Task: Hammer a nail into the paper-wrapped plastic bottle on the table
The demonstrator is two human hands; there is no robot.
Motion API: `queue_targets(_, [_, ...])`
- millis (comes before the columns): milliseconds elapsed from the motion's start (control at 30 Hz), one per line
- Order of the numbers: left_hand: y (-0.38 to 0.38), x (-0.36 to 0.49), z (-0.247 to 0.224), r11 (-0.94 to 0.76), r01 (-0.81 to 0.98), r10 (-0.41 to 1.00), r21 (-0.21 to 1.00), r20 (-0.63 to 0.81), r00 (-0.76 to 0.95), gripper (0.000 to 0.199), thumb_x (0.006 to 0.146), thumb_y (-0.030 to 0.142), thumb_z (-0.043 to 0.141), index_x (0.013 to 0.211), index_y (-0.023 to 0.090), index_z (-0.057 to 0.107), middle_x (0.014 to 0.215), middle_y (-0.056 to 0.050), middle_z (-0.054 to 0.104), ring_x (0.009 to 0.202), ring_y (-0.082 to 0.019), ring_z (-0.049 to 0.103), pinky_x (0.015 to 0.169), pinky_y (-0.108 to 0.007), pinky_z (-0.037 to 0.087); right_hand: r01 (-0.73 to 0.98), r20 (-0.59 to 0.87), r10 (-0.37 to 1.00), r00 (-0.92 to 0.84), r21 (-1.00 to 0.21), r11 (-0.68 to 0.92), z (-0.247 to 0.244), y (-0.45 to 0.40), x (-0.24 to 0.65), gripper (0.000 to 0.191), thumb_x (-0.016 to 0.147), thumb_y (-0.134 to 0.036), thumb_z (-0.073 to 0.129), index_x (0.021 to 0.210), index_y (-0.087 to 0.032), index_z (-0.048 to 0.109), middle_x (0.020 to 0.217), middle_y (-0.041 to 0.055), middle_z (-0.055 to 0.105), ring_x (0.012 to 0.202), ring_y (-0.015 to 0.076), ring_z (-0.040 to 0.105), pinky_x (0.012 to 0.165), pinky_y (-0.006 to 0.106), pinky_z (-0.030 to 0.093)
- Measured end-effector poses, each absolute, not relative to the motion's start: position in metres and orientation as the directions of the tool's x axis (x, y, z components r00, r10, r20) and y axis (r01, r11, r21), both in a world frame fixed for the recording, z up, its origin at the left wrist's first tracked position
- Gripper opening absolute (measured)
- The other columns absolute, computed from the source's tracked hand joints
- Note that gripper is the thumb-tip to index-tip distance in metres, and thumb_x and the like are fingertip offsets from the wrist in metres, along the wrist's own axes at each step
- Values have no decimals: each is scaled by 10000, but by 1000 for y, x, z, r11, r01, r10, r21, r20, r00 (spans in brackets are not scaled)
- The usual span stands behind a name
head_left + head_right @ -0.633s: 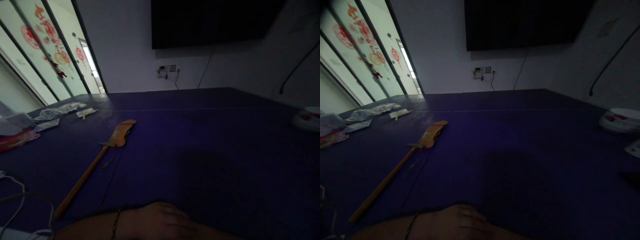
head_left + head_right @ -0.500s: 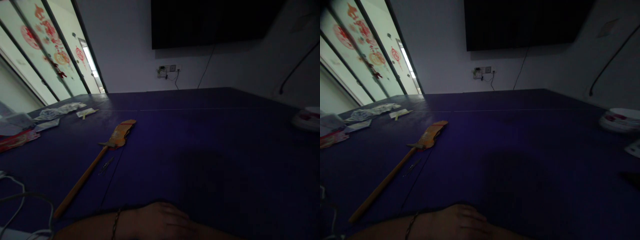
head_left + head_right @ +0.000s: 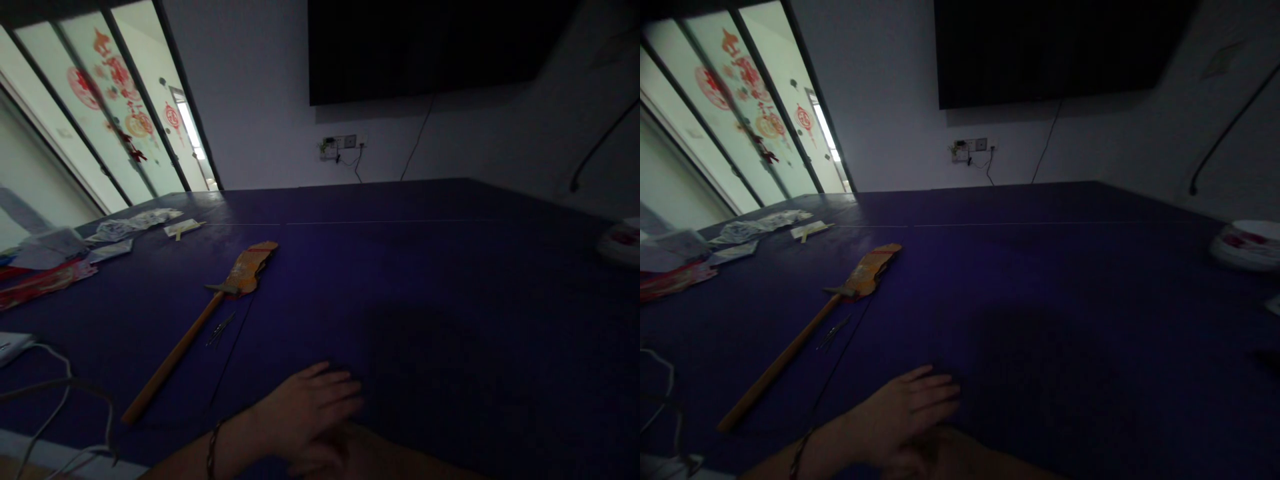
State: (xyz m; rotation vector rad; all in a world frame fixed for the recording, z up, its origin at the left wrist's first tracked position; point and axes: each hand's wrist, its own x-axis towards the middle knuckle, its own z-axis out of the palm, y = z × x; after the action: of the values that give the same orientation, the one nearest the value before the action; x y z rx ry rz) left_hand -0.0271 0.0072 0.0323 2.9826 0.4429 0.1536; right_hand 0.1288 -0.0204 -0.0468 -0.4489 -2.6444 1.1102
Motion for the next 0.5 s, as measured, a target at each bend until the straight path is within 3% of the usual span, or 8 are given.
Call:
queue_targets(100, [16, -58, 24, -710, 703, 690, 44, 245, 681, 600, 819, 480, 363, 1315, 156, 266, 1373, -119, 325, 1273, -245, 262, 1005, -443, 288, 84, 139, 265, -954, -725, 683, -48, -19, 131, 354, 884, -293, 361, 1224, -319, 457, 1218, -30, 536, 1187, 128, 398, 995, 271, 284])
queue_targets(167, [22, -83, 6, -460, 887, 839, 31, 343, 423, 586, 825, 460, 356, 1301, 125, 285, 1369, -158, 312, 1275, -280, 246, 975, -463, 324, 67, 151, 250, -956, -722, 689, -47, -19, 132, 377, 888, -287, 348, 1258, -321, 417, 1242, -38, 508, 1210, 114, 363, 1011, 250, 246])
queue_targets(267, [29, -119, -24, -180, 983, 892, 35, 427, 148, 683, 787, 533, 356, 1257, 37, 340, 1350, -245, 288, 1268, -367, 206, 934, -511, 344, 91, 152, 272, -950, -699, 709, -42, -19, 133, 367, 894, -282, 337, 1248, -307, 430, 1233, -38, 517, 1205, 96, 367, 1013, 230, 229])
queue_targets(367, [32, -142, -43, -20, 999, 925, 38, 381, 4, 762, 746, 586, 359, 1235, 2, 367, 1326, -268, 311, 1240, -401, 248, 926, -526, 339, 82, 148, 238, -960, -663, 744, -34, -18, 132, 355, 896, -286, 337, 1229, -253, 454, 1240, -5, 514, 1208, 104, 364, 1011, 246, 239])
queue_targets(500, [33, -147, -44, 25, 999, 964, 23, 264, -30, 730, 770, 550, 318, 1233, -12, 380, 1299, -250, 372, 1218, -364, 316, 952, -474, 332, 72, 130, 180, -975, -578, 813, -29, -16, 130, 330, 890, -276, 357, 1171, -184, 504, 1220, 23, 535, 1196, 117, 382, 1001, 247, 269])
